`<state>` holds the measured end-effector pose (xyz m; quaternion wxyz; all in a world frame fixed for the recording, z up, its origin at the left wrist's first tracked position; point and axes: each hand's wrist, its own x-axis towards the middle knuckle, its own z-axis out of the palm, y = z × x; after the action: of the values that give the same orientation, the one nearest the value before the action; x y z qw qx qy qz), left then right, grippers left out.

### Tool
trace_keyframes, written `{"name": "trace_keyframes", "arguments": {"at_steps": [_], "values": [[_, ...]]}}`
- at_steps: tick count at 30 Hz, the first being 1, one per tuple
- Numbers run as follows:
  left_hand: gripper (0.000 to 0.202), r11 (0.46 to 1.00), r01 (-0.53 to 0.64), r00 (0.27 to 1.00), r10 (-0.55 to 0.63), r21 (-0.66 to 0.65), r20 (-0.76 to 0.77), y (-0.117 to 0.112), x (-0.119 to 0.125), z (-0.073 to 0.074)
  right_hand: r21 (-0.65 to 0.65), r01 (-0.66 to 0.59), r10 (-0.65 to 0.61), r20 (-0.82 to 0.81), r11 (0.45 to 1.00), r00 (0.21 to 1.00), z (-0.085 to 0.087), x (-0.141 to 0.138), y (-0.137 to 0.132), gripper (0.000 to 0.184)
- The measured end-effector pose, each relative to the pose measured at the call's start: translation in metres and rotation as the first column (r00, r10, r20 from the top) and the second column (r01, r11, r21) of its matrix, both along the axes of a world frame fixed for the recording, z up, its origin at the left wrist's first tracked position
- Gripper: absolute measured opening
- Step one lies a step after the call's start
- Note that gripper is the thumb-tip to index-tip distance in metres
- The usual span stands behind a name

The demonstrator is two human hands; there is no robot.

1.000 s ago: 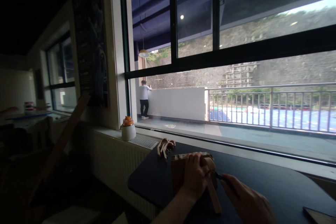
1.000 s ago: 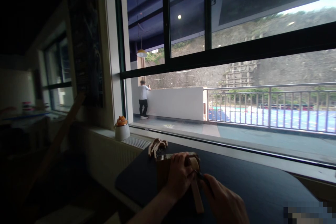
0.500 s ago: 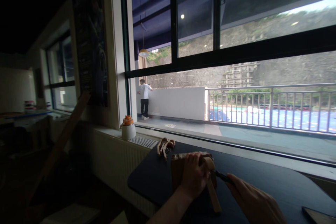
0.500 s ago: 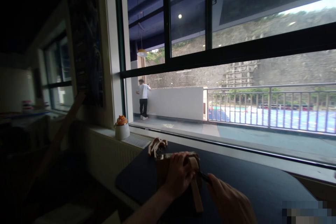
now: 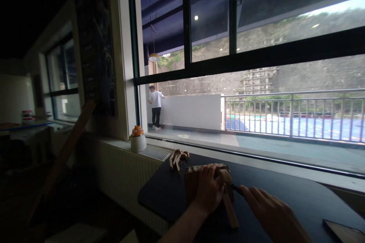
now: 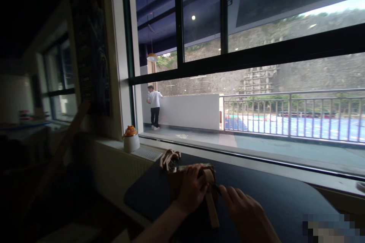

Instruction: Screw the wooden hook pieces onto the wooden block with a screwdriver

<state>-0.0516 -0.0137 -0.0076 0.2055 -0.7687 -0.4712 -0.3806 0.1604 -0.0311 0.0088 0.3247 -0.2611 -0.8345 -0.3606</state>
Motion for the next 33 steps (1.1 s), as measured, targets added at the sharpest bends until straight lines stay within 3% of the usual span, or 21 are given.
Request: {"name": "trace_keyframes", "arguments": {"at_steps": [3, 6, 8, 15, 18, 20, 23, 27, 33], "values": [[0.033, 1.000, 0.006, 1.000, -0.006, -0.009, 0.015, -0.001, 0.000, 0.000, -0.125, 0.016, -0.019, -0.025, 0.992, 1.000, -0.002, 0.001, 0.002, 0.043], [0.025, 0.999, 0.033, 0.998, -0.033, -0.005, 0.055, -0.001, 0.001, 0.000, -0.316, 0.065, -0.097, -0.089, 0.947, 0.991, -0.002, -0.001, 0.001, 0.020], [0.026, 0.999, 0.049, 0.995, -0.048, -0.008, 0.084, 0.000, 0.001, 0.000, -0.368, 0.096, -0.146, -0.110, 0.925, 0.983, 0.001, -0.004, -0.001, 0.016], [0.034, 0.999, 0.036, 0.992, -0.035, -0.004, 0.123, 0.002, 0.003, -0.002, -0.311, 0.121, -0.157, -0.093, 0.943, 0.983, 0.005, -0.013, -0.003, 0.023], [0.032, 1.000, 0.021, 0.993, -0.022, 0.008, 0.113, 0.001, 0.005, -0.002, -0.122, 0.131, -0.134, -0.014, 0.984, 0.991, 0.003, -0.015, -0.003, 0.053], [0.033, 1.000, 0.017, 0.994, -0.019, 0.017, 0.106, 0.000, 0.005, -0.001, -0.023, 0.124, -0.124, 0.025, 0.992, 0.992, 0.003, -0.015, -0.003, 0.058], [0.032, 0.999, 0.028, 0.993, -0.030, 0.020, 0.111, 0.000, 0.005, 0.000, -0.044, 0.106, -0.105, 0.031, 0.993, 0.994, 0.002, -0.016, -0.002, 0.049], [0.031, 1.000, 0.028, 0.992, -0.028, 0.006, 0.124, 0.001, 0.005, 0.000, -0.128, 0.115, -0.117, -0.008, 0.985, 0.993, 0.001, -0.016, 0.000, 0.013], [0.033, 1.000, 0.021, 0.992, -0.023, 0.014, 0.123, 0.001, 0.005, 0.000, -0.166, 0.153, -0.167, -0.070, 0.974, 0.984, -0.003, -0.020, 0.002, 0.023]]}}
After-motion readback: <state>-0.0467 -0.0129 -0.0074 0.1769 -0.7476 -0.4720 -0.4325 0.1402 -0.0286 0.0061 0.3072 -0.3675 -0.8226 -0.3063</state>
